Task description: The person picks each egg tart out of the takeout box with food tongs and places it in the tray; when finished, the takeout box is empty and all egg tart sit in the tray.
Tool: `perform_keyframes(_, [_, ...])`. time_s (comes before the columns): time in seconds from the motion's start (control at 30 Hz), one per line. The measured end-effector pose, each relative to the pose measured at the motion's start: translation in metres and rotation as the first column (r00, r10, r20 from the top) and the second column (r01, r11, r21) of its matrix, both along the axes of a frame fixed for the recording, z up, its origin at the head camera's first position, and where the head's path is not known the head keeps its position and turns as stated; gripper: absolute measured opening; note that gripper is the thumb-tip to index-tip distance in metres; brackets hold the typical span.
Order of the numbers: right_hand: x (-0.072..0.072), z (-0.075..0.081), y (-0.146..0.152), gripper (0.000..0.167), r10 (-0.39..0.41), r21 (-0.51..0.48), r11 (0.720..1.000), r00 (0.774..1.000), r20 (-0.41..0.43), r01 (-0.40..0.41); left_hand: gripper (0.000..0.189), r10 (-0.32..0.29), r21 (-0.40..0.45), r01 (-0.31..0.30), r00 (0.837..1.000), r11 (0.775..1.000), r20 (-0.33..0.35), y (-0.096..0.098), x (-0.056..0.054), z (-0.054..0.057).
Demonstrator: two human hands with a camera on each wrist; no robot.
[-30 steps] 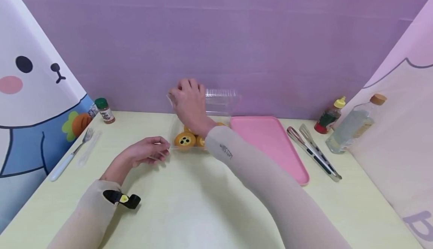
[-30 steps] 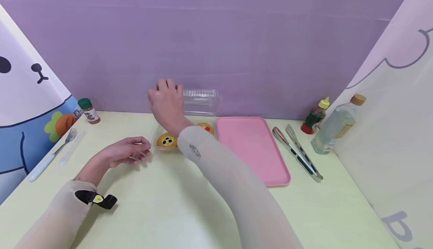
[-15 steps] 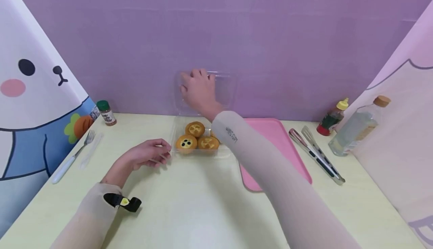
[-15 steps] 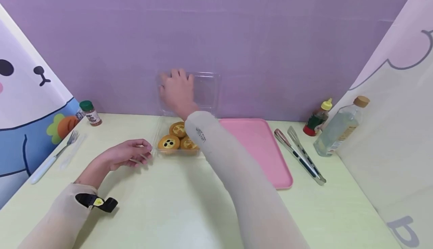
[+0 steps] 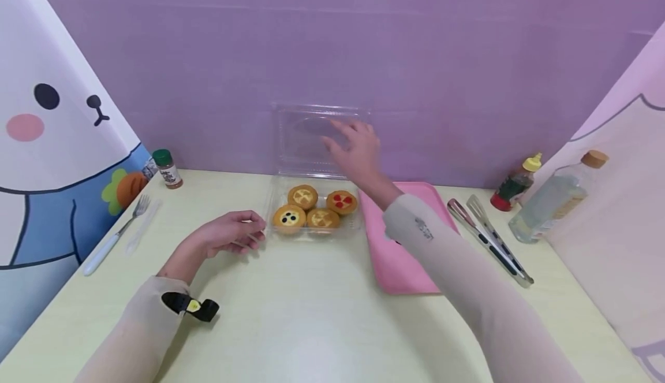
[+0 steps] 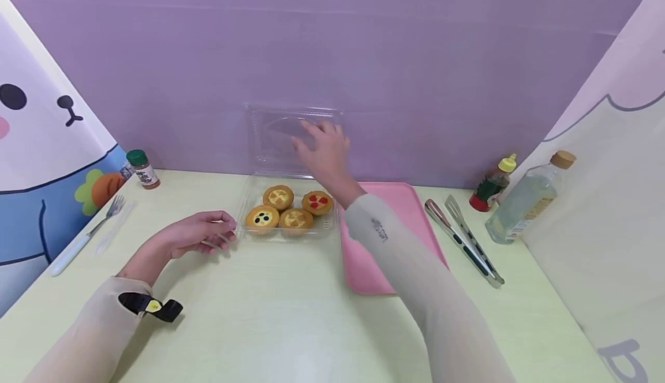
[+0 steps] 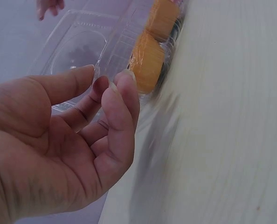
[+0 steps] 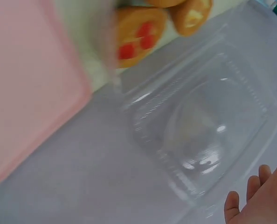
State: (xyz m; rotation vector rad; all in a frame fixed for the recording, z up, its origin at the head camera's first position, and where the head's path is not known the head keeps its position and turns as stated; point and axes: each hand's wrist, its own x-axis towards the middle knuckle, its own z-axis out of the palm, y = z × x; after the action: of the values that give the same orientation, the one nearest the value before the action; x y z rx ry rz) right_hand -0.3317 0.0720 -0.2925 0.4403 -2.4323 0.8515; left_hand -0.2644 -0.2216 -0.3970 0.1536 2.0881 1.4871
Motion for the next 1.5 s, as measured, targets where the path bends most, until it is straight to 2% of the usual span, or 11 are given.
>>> perform_keyframes(0.1, [-0.003,-0.011,0.019,0.047,-0.008,-0.037,0.999,1.000,-0.006,0.008,0.035,0.002,-0.007,-0.002,1.000,1.000,-0.004,0.000,0.000,0.000])
perform_keyframes(0.33, [-0.014,-0.032,0.051,0.046,-0.062,-0.093,0.993,0.997,0.053,0.066,0.035,0.000,-0.012,0.000,1.000,1.000,-0.004,0.001,0.001,0.001])
perform_keyframes(0.63, [-0.024,-0.046,0.070,0.051,-0.157,-0.134,0.975,0.975,0.158,0.179,0.034,0.020,-0.015,-0.019,1.000,1.000,0.013,0.002,-0.002,-0.004])
perform_keyframes(0.8, [-0.028,-0.055,0.072,0.053,-0.180,-0.166,0.960,0.953,0.245,0.224,0.037,0.024,-0.020,-0.024,1.000,1.000,0.008,0.002,-0.002,-0.003])
perform_keyframes(1.0, [-0.031,-0.066,0.069,0.052,-0.134,-0.227,0.948,0.928,0.347,0.222,0.038,0.016,-0.019,-0.016,1.000,1.000,0.005,0.002,-0.001,-0.003])
perform_keyframes(1.13, [-0.032,-0.069,0.065,0.051,-0.135,-0.246,0.938,0.912,0.387,0.243,0.037,0.013,-0.014,-0.013,1.000,1.000,0.008,0.002,-0.001,-0.003])
perform_keyframes(1.4, [-0.033,-0.074,0.057,0.046,-0.123,-0.270,0.916,0.849,0.514,0.296,0.035,0.012,-0.014,-0.012,1.000,1.000,0.005,0.001,0.000,-0.001])
perform_keyframes(1.5, [-0.034,-0.074,0.056,0.040,-0.127,-0.281,0.907,0.839,0.530,0.315,0.034,0.011,-0.014,-0.011,1.000,1.000,0.005,0.002,0.000,0.000])
